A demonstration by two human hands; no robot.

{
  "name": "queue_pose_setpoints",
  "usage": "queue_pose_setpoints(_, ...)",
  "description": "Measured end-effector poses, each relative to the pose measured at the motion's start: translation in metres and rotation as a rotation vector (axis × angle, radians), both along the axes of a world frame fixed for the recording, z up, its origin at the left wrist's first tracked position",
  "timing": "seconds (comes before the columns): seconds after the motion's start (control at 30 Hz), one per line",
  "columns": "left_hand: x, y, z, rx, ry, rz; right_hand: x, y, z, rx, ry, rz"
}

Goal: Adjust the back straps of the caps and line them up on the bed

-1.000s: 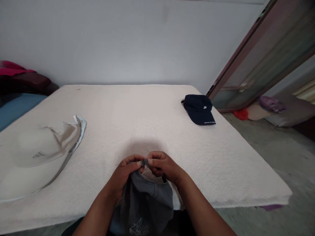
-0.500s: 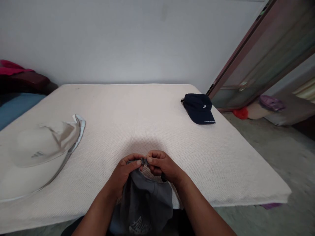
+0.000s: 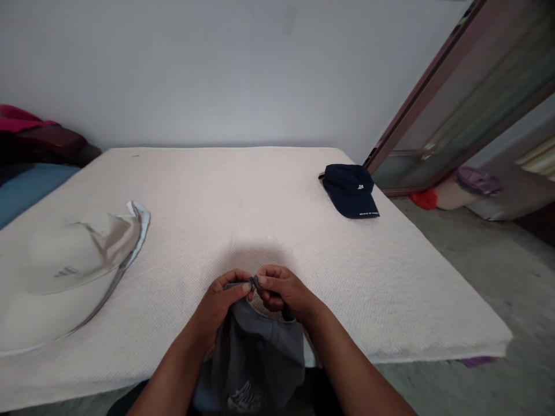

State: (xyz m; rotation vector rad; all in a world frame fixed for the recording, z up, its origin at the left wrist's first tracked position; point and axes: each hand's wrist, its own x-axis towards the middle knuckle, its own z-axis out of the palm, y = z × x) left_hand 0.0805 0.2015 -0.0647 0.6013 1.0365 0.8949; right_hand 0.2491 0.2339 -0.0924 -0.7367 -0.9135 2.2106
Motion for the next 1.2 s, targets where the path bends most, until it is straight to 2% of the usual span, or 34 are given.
queue_pose_setpoints(0.33,-0.0005,0.0004,-0.0004,0.019,0.022,-0.004,-0.0009,0.0004,-0.0005,0.061,-0.055,-0.051)
queue_pose_setpoints(0.57,-0.0002,0.0003,0.0001,0.020,0.046,-0.033,-0.0001,0.0000,-0.0012,0.054,-0.041,-0.028)
queue_pose_setpoints(0.83,0.0019,-0.0003,-0.0007,-0.030,-0.023,-0.017,0.0023,-0.0018,0.0041,0.045,-0.049,-0.013)
queue_pose_setpoints(1.2,0.0027,0.0000,0.0021,0.008,0.035,-0.061,0.0024,-0.0011,0.0007,0.037,-0.009,0.008)
